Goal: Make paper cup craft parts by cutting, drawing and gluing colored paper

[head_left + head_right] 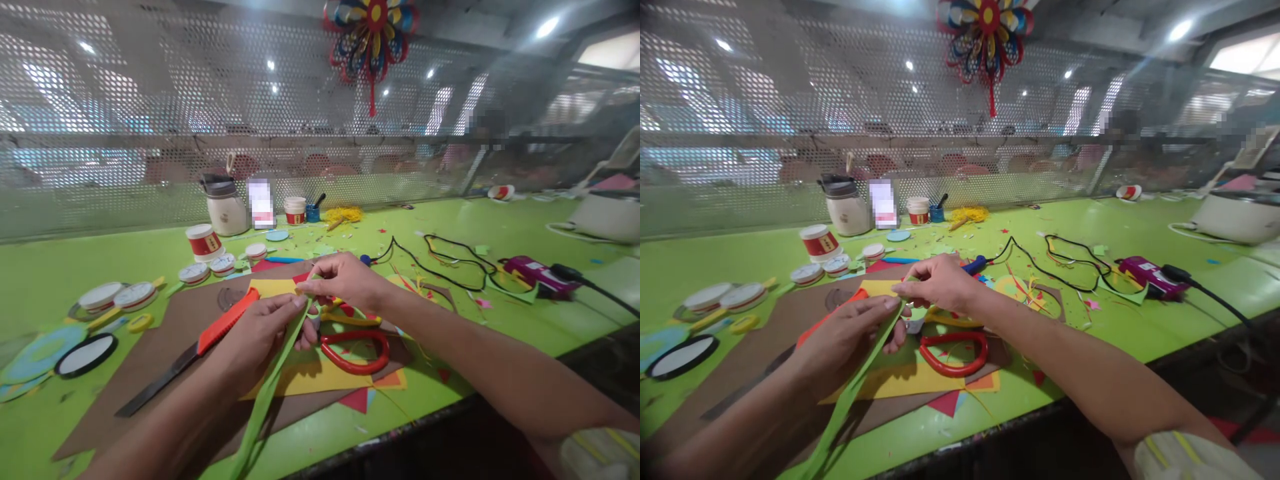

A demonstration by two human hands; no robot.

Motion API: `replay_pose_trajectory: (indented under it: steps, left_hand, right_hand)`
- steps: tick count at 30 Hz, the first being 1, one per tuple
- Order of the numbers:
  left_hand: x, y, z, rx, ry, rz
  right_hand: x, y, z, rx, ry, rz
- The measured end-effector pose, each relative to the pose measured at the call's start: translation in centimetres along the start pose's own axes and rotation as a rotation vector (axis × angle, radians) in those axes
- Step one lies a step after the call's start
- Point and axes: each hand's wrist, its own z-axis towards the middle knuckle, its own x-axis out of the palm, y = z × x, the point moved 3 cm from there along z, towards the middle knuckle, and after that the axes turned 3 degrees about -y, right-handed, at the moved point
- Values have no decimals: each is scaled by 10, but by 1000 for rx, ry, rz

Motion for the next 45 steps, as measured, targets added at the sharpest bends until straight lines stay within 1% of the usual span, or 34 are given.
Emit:
replay_pose_trajectory:
  steps: [4,7,11,14,19,21,24,26,31,38,45]
  left_hand:
    - [0,-1,0,33,-25,57]
    - [0,-1,1,44,-18,65]
    - [1,-3,0,77,-15,107]
    - [3,-4,-1,49,-15,81]
    - [6,-3,-1,-38,3,-72]
    - [5,-3,-1,-35,14,-109]
    - [4,-4,-1,-9,30,-121]
    - [4,-4,-2,-4,34,-101]
    - [6,-5,-4,4,31,-34]
    - [7,-3,-5,-58,48,48]
    - [4,-1,-3,8,32,215]
  right_hand:
    - [-4,-1,3,44,-46,72]
    - [-6,-1,4,72,-68,119]
    - [-3,0,1,96,10,-42]
    - [0,2,-2,69,43,-85]
    - [-3,2,-1,21,63,-15]
    - [-7,1,1,4,117,66]
    - [-13,2,2,8,240,192]
    - [-15,3,2,1,286,201]
    - [-16,3,1,-9,283,155]
    - [-15,-2,1,13,321,121]
    - [-18,-5,4,31,309,172]
